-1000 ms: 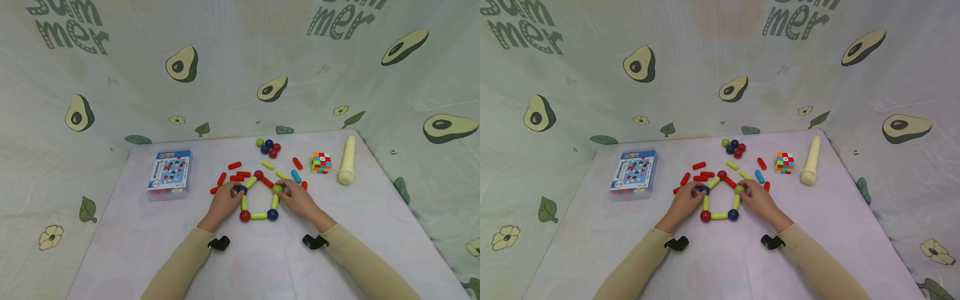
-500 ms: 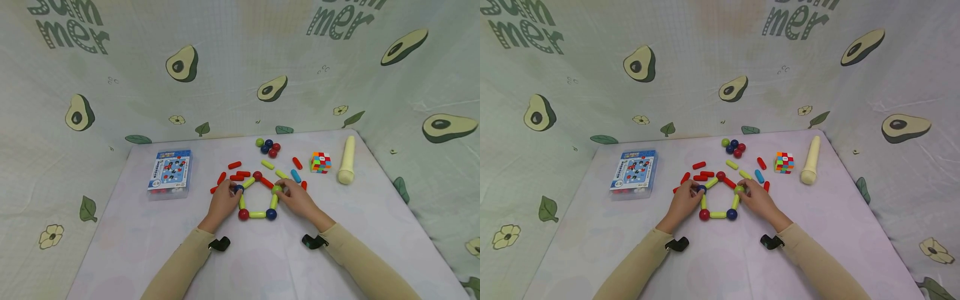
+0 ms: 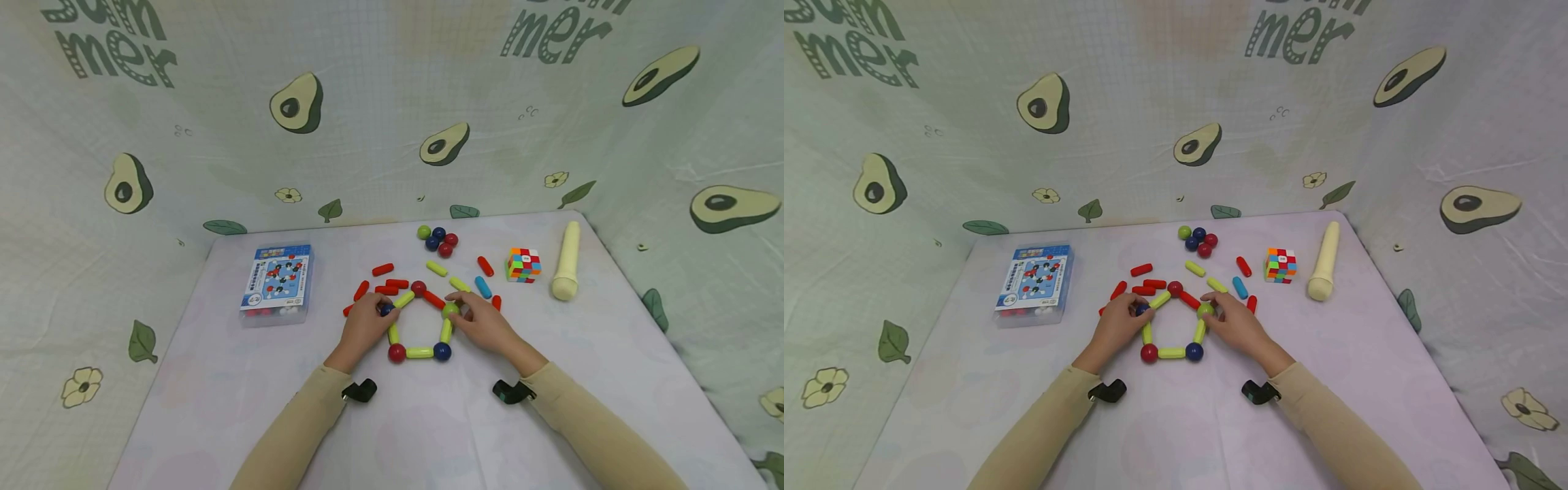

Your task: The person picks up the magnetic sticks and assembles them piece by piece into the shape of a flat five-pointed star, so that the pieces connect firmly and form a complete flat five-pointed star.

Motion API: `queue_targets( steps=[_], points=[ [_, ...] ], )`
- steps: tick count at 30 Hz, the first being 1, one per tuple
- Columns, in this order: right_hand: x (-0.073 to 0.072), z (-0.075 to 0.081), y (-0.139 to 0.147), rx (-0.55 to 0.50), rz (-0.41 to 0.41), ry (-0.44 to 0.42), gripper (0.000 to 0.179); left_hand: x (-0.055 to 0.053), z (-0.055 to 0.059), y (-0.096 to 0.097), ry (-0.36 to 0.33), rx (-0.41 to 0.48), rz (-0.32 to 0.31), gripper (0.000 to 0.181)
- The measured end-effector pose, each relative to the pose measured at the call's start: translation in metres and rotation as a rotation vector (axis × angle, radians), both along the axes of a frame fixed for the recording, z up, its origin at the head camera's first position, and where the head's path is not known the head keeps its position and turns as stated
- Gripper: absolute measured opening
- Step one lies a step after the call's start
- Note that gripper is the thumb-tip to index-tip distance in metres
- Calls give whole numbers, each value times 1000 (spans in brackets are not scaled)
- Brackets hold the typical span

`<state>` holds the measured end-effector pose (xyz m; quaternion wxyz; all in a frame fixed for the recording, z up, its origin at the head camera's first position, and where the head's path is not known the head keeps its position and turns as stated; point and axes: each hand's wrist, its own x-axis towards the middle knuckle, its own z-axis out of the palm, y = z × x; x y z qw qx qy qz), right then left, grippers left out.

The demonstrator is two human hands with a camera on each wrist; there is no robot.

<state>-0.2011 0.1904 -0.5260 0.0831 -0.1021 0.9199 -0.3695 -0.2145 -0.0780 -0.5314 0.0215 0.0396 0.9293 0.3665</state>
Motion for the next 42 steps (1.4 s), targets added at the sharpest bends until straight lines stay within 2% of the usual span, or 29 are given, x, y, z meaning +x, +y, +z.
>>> queue_targets(
  steps=[9,15,20,33,36,39,42],
  points=[
    [-1,-1,0,10,8,17,36,0,-2,4,18,-30,58,34],
    [0,-1,1,-4,20,16,35,-5,-2,9,63,-174,10,40],
    [1,-1,1,-10,34,17,34,-8,-3,14,72,-221,10,33],
    [2,0,2,-13,30,20,33,-8,-2,20,95,-188,49,29],
    [2,0,2,-15,27,19,34,-9,-1,17,55,-151,37,33],
    [2,-1,1,-12,20,14,35,-8,3,9,-14,-86,15,38],
    [2,-1,2,-8,6,12,37,-7,7,-1,-75,-45,-31,41]
  ],
)
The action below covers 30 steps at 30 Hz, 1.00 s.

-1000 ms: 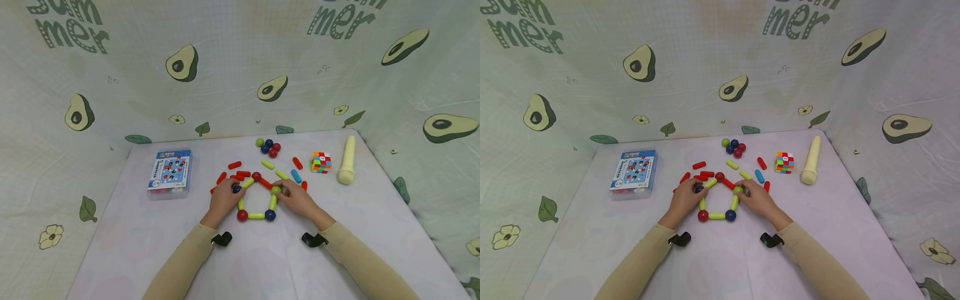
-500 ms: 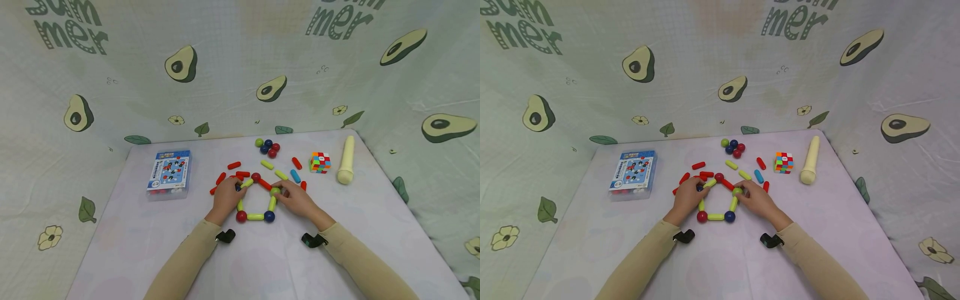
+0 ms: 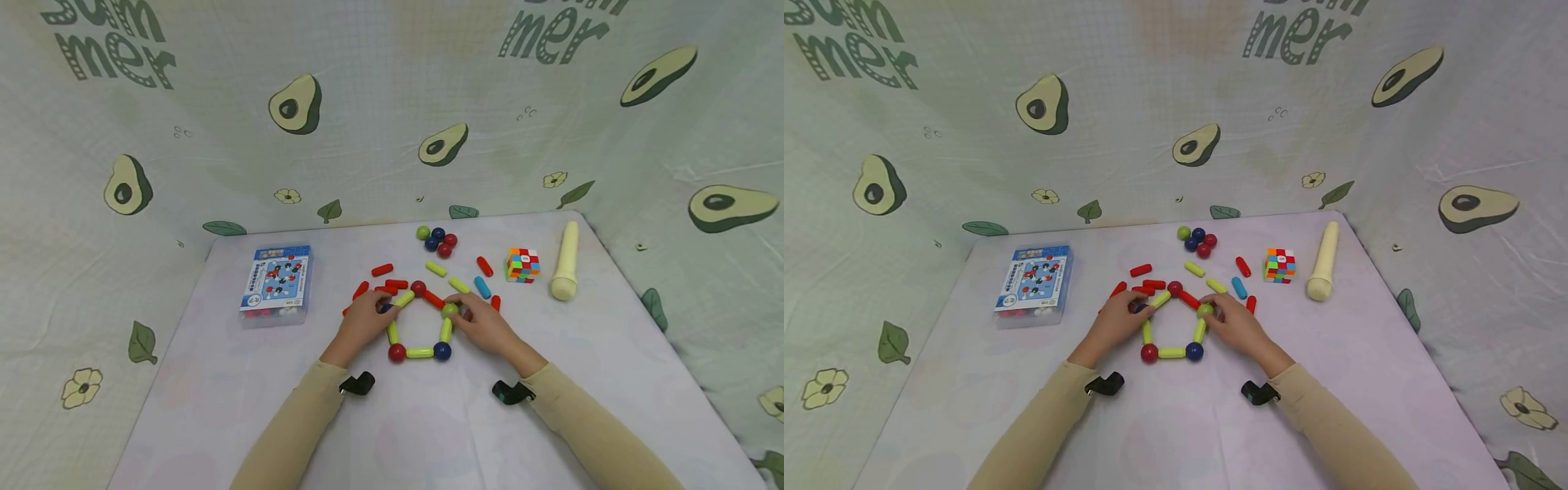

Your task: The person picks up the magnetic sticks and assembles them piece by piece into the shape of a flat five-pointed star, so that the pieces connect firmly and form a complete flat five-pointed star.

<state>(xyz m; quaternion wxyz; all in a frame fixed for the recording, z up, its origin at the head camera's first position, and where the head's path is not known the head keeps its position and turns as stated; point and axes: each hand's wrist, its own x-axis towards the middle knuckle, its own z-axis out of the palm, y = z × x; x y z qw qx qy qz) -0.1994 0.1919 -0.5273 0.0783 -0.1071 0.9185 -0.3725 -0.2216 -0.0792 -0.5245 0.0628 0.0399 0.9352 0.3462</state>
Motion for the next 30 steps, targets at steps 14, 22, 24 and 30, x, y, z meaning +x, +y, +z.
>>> queue_targets(
  steps=[14,22,24,30],
  points=[
    [-1,0,1,1,-9,-9,36,12,-7,-10,33,93,-52,36],
    [-1,1,0,6,5,-20,37,14,-8,-8,36,109,-39,36],
    [-1,0,0,6,7,-20,38,14,-9,-8,36,105,-38,36],
    [-1,-1,-2,2,3,-27,38,15,-11,-9,45,80,-41,36]
  ],
)
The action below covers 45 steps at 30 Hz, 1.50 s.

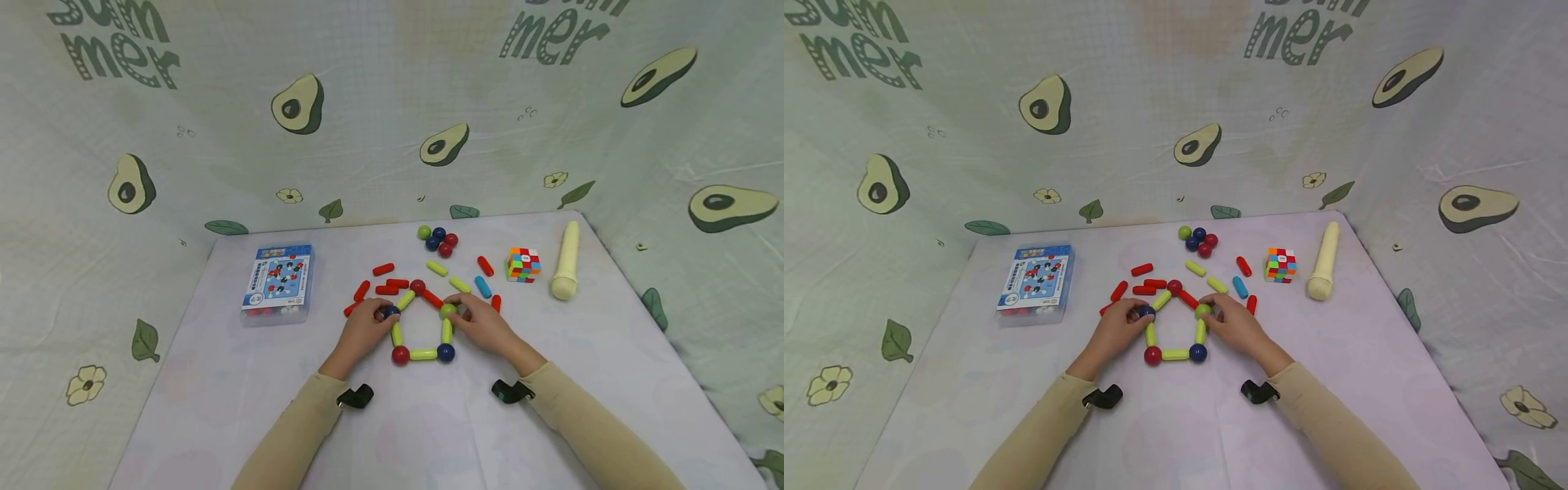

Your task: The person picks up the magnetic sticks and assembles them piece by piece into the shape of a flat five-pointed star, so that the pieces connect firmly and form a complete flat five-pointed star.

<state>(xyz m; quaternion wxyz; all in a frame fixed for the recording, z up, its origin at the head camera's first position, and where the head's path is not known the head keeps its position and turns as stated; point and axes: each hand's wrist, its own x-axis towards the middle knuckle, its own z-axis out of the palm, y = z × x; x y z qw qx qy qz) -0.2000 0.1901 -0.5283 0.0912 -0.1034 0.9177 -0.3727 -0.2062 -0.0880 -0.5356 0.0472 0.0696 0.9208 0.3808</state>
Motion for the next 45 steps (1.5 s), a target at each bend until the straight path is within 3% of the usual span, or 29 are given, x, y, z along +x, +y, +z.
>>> queue_targets(
  steps=[35,41,45],
  points=[
    [0,-2,-1,14,-5,31,42,3,-1,-3,19,13,34,39],
    [4,0,4,0,-14,51,42,7,-2,-1,59,20,57,40],
    [8,4,11,-4,-38,46,41,11,-2,2,130,-47,53,43]
  ],
)
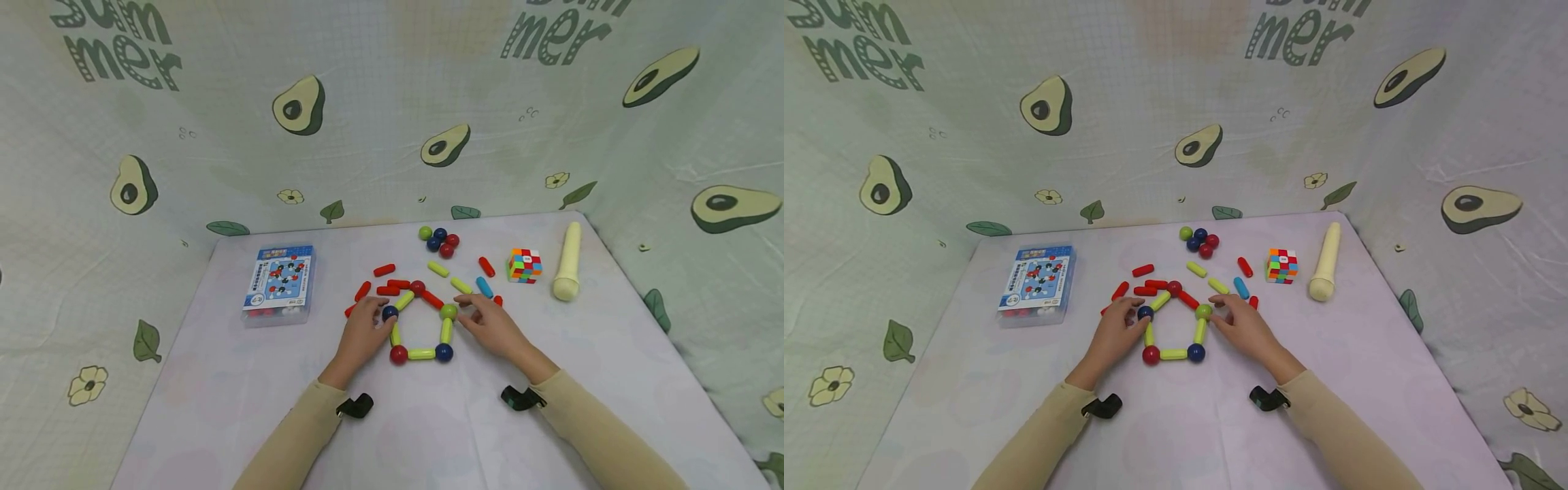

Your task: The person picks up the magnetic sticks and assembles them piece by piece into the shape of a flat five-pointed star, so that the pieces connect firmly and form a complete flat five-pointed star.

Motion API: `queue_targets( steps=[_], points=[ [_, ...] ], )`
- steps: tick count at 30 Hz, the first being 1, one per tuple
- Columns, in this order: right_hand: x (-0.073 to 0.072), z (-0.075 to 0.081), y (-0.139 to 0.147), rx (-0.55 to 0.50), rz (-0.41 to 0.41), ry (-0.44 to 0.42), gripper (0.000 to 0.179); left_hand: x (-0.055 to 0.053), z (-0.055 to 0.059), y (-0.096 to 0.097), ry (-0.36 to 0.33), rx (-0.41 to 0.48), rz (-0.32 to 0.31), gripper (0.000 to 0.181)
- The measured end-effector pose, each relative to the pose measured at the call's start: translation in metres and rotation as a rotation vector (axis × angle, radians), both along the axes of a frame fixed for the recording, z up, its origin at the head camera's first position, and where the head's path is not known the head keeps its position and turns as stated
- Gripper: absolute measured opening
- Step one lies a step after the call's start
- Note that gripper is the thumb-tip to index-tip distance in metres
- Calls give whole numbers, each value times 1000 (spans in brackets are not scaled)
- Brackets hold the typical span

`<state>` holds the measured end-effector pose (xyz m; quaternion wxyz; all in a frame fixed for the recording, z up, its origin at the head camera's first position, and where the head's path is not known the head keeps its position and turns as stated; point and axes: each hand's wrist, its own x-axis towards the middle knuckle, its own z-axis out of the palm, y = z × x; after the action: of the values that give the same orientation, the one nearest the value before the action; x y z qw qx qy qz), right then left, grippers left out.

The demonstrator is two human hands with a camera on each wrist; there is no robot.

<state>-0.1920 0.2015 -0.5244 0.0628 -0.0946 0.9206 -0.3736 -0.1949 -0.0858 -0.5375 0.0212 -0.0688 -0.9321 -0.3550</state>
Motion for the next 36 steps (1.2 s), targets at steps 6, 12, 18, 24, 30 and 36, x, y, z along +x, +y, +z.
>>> queue_targets(
  steps=[6,12,18,24,30,36],
  points=[
    [0,5,17,21,-53,42,38,7,4,7,67,-85,-16,48],
    [-5,3,33,52,-149,115,38,15,9,17,116,-110,-102,48],
    [-7,-2,44,107,-263,68,48,21,9,28,147,-168,-178,46],
    [-8,-5,49,151,-275,-22,55,27,10,40,127,-212,-335,47],
    [-6,-4,52,173,-236,-35,48,33,9,51,75,-266,-442,48],
    [0,1,49,206,-186,-80,47,35,7,55,51,-294,-478,40]
  ],
)
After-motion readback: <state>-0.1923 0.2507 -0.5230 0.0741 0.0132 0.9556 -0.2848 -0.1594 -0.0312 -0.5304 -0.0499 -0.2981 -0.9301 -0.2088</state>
